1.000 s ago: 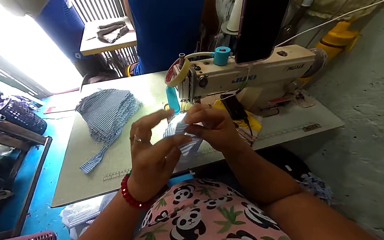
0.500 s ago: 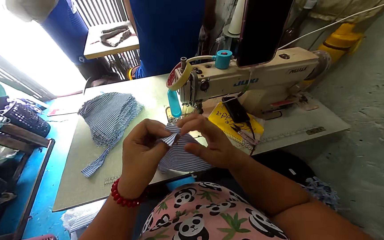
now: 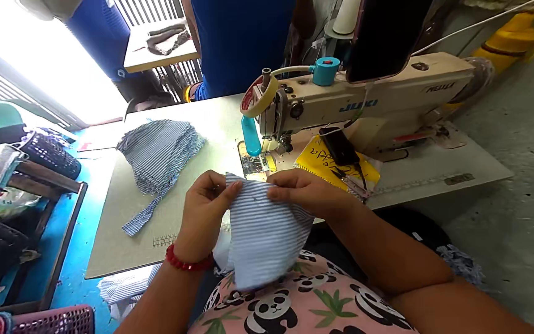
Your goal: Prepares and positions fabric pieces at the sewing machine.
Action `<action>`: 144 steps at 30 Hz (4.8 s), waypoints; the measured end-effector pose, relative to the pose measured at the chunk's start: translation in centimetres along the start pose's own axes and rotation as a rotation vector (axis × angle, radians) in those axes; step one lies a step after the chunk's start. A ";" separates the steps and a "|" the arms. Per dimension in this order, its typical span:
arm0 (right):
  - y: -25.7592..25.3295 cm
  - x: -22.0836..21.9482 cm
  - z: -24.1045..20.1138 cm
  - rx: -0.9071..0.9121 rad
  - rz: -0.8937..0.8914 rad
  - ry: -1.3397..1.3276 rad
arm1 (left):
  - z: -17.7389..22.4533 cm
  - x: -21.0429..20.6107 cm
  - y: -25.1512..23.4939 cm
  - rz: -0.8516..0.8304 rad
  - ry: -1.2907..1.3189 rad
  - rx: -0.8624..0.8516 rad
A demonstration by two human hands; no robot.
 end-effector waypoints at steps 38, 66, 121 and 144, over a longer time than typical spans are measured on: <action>8.5 2.4 1.7 0.144 0.492 0.782 | -6.4 -0.2 -2.4 -0.095 -0.163 -0.204; 1.8 -2.9 -1.9 0.537 0.501 0.481 | 3.4 -1.7 0.5 -0.201 -0.112 -0.410; 4.9 2.3 -1.4 0.517 0.736 0.258 | 3.1 6.9 3.2 0.181 0.056 -0.420; 2.9 2.1 11.0 -0.178 0.103 1.322 | -10.5 -4.4 -8.3 -0.508 -1.241 -0.237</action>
Point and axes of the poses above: each hand's wrist, its own y-axis away from the middle knuckle, its own x-axis out of the back of the hand, z = x × y, the point moved 7 cm from there along -y, towards the middle knuckle, and after that the axes turned 6 degrees about y, right-handed, at the moved point
